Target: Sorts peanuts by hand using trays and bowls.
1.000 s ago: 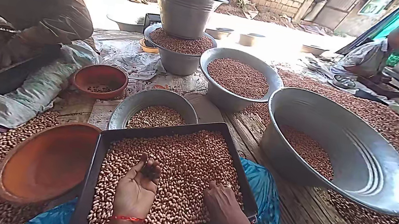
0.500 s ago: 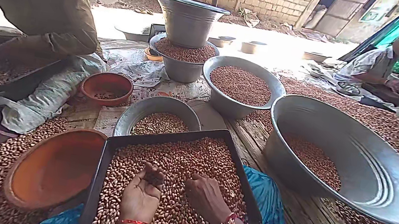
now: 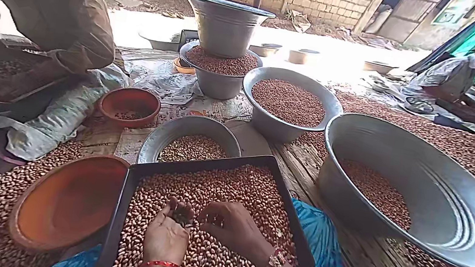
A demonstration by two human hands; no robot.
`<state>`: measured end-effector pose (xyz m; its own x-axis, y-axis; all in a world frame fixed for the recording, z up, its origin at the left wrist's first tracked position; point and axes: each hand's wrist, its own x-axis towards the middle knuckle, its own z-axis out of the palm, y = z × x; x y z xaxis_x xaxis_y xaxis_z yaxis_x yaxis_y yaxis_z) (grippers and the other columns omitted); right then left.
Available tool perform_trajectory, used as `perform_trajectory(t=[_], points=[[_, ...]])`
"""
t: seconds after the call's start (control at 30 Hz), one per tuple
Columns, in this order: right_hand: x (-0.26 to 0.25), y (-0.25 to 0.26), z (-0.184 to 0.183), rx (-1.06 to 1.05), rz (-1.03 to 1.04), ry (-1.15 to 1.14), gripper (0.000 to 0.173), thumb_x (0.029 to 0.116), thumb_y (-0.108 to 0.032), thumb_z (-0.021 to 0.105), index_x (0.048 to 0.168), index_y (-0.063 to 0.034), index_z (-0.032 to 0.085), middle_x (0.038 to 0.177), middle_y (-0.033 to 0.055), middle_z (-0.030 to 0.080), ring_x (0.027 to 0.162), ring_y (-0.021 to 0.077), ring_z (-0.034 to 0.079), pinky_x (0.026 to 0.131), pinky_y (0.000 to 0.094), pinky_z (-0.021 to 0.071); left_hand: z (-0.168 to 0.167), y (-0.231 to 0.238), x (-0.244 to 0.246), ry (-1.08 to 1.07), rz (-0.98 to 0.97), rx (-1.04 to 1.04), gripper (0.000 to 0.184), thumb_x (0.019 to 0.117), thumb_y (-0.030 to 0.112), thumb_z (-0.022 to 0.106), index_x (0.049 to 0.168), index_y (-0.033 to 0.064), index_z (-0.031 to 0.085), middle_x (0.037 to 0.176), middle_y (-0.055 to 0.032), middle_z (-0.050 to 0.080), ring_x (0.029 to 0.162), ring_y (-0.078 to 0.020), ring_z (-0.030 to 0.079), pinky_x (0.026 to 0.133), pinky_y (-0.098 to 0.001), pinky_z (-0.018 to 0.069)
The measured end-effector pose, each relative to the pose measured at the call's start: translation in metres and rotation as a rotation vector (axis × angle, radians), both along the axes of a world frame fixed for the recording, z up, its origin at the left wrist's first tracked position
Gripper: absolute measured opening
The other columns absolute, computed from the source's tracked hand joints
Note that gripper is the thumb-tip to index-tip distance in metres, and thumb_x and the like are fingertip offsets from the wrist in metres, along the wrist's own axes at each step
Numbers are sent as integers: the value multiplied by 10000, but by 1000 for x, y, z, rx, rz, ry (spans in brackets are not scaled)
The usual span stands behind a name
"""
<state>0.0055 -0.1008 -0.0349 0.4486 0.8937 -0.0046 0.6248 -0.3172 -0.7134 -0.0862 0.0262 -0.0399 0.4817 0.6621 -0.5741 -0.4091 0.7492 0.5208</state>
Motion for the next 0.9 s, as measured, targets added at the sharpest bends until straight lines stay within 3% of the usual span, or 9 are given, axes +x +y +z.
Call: perform_trajectory(t=[0.07,0.2,0.37,0.73,0.83,0.9], points=[[-4,4,-1,0,2,-75,208,1003,-201,631,1098,-72,763,939,120,763,849,285,730,776,520,552,5,-1,0,-19,24,-21,270,1122,228,269,1069,98,500,773,-23,597,651,-129,649,624,-274,573],[-3,8,-26,-305,49,-223,218,1027,-167,565,1093,-41,731,1022,184,736,958,380,715,806,584,541,6,4,-2,-104,41,-19,325,1112,196,283,975,87,557,697,-20,645,616,-130,682,601,-256,593],[-7,9,-44,-339,60,-203,213,1016,-186,586,1091,-37,717,1017,192,728,944,390,712,780,588,539,5,4,-3,-88,19,-17,321,1112,197,279,980,92,552,692,-15,633,606,-125,673,602,-255,591],[-17,17,-26,-493,63,-208,242,1018,-182,545,1080,12,677,999,228,710,984,416,695,801,603,512,4,3,-2,-74,26,-1,326,1114,210,272,980,100,548,687,-2,632,594,-120,669,589,-250,587],[-11,10,-3,-209,65,-80,216,985,-177,619,1096,-16,711,939,178,733,888,353,715,779,557,538,-1,2,-2,-35,21,33,335,1119,233,252,971,123,531,666,12,607,582,-107,648,573,-252,569],[-2,4,12,60,56,43,267,1004,-164,634,1228,-31,692,1005,135,755,872,260,730,807,453,578,-4,1,0,-14,8,19,317,1118,233,251,982,119,514,669,9,582,575,-107,625,561,-253,552]])
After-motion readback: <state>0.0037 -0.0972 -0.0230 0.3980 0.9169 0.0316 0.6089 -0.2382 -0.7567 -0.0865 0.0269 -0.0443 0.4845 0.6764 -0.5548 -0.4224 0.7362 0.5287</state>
